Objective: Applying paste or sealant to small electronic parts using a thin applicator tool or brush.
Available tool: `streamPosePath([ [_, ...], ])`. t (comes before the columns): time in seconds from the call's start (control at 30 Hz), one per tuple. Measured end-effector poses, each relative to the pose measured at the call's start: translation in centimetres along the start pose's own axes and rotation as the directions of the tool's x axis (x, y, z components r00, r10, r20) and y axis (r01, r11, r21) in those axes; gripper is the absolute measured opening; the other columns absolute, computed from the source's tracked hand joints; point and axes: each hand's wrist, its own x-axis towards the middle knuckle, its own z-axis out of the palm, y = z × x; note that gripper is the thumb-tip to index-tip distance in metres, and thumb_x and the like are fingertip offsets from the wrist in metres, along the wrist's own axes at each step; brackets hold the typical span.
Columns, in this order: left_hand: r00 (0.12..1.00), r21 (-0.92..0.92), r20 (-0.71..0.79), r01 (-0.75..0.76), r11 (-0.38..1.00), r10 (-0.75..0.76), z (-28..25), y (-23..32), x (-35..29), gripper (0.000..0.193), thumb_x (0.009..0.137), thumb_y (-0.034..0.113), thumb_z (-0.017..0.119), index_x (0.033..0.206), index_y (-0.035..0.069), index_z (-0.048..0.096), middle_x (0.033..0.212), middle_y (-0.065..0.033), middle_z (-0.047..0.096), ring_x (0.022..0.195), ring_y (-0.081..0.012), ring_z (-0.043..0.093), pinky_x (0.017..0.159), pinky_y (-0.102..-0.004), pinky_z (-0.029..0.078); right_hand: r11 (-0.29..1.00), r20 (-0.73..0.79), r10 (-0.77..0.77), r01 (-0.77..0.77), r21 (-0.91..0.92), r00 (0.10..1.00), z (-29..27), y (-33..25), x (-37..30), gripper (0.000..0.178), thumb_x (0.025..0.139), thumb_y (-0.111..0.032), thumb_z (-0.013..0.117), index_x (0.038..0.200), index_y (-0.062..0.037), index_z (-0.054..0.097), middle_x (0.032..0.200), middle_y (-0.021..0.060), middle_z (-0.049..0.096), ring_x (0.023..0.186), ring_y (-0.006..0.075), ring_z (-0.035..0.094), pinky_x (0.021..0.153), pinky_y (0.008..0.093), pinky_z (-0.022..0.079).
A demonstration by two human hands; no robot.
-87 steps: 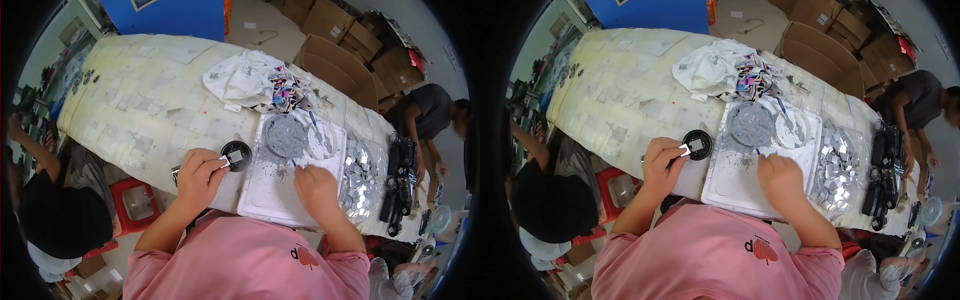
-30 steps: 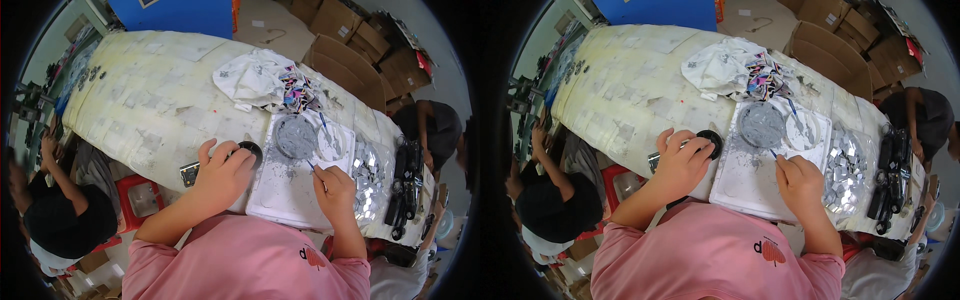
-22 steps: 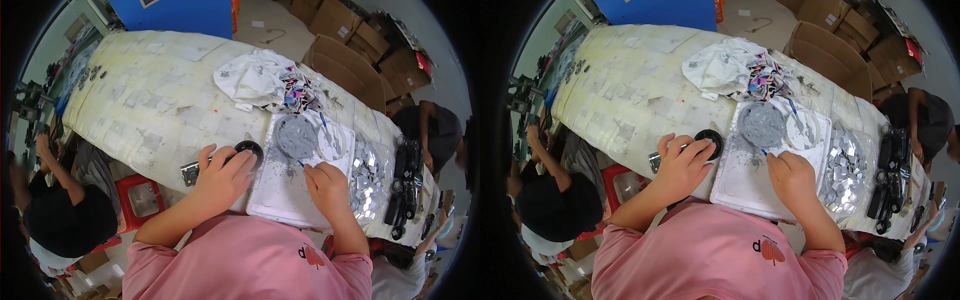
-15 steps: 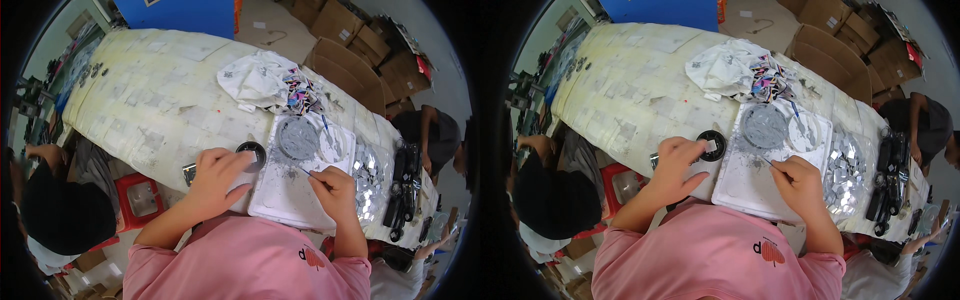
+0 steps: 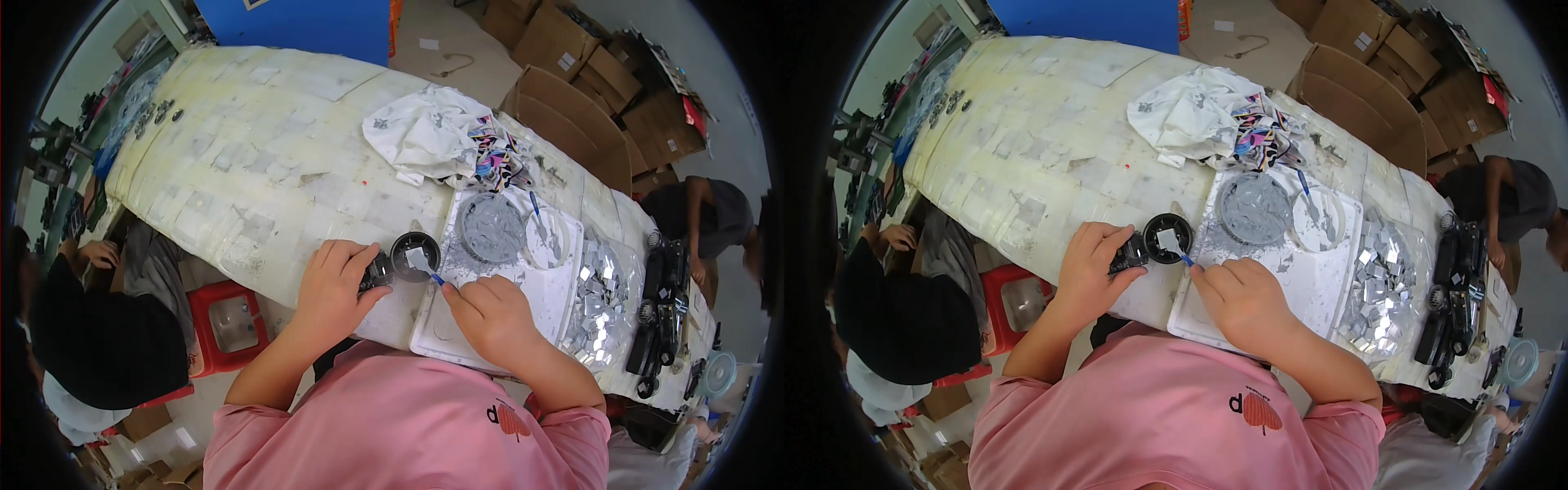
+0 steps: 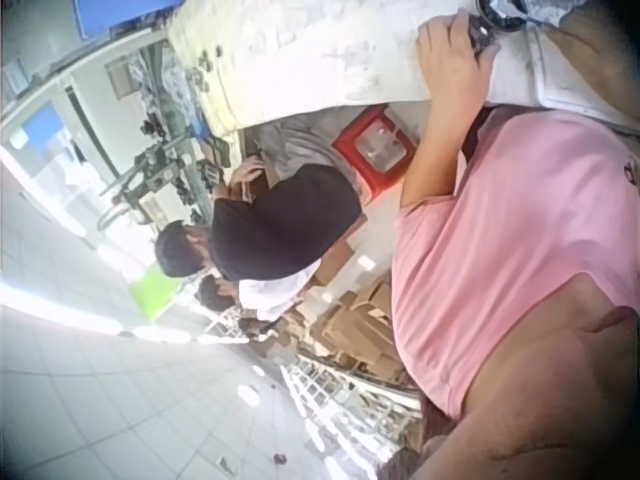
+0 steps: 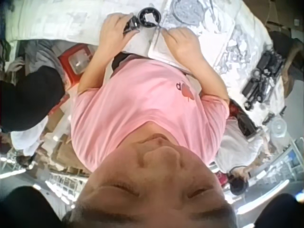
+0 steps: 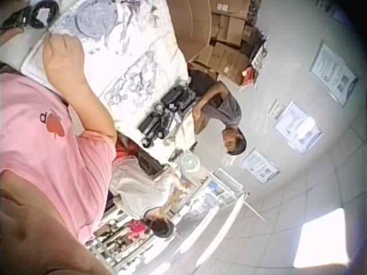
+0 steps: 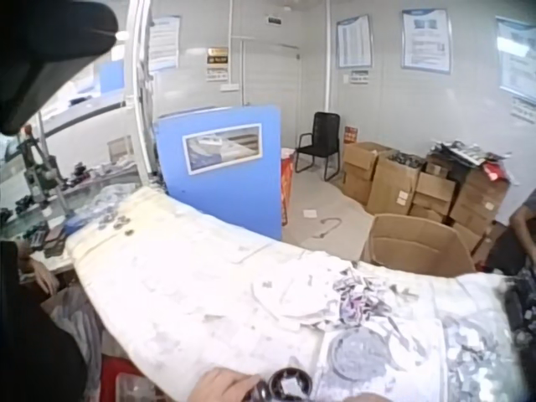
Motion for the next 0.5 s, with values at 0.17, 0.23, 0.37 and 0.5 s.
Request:
streamPosePath([
  [0.17,0.999,-0.026,0.003,0.034,0.999,-0.034,0.1,-0.2,0.2,0.056,0.066,0.015,0.082,0.116,-0.001,0.061,0.103,-0.0135,0.058,0.095,-0.0328,0.054,0.082,-0.0420,0.045,0.992,-0.094,0.075,-0.084,-0.094,0.993,-2.0,0.7,-1.6,0.015,0.072,-0.001,0.072,0.086,-0.0029,0.066,0.068,0.0040,0.051,0.056,0.0224,0.052,0.049,0.0357,0.041],
  [0.23,0.997,0.011,-0.048,0.058,0.998,-0.058,0.1,-1.3,0.0,0.055,0.065,0.010,0.081,0.115,0.000,0.061,0.105,-0.0154,0.059,0.098,-0.0350,0.055,0.086,-0.0418,0.045,0.968,-0.237,0.203,-0.231,-0.097,0.950,-2.0,1.9,-2.4,0.008,0.077,-0.004,0.073,0.081,-0.0041,0.066,0.065,0.0073,0.054,0.056,0.0260,0.053,0.049,0.0400,0.039],
  [0.37,0.977,0.163,-0.163,0.161,0.973,-0.135,-1.4,-5.6,0.0,0.053,0.068,0.004,0.076,0.118,-0.002,0.060,0.108,-0.0193,0.058,0.102,-0.0387,0.054,0.091,-0.0438,0.043,0.885,-0.061,0.447,-0.451,-0.113,0.893,-1.4,4.4,-5.5,0.023,0.082,-0.018,0.072,0.104,-0.0101,0.069,0.077,0.0097,0.055,0.067,0.0290,0.057,0.059,0.0397,0.047],
  [0.5,0.931,0.165,-0.224,0.326,0.931,-0.287,-3.8,-10.9,0.3,0.049,0.083,0.011,0.070,0.126,-0.004,0.055,0.116,-0.0184,0.054,0.106,-0.0368,0.053,0.095,-0.0430,0.042,0.694,-0.111,0.679,-0.684,-0.223,0.726,-4.6,6.1,-7.6,0.031,0.083,-0.020,0.071,0.113,-0.0114,0.067,0.097,0.0115,0.059,0.082,0.0306,0.062,0.068,0.0402,0.051],
])
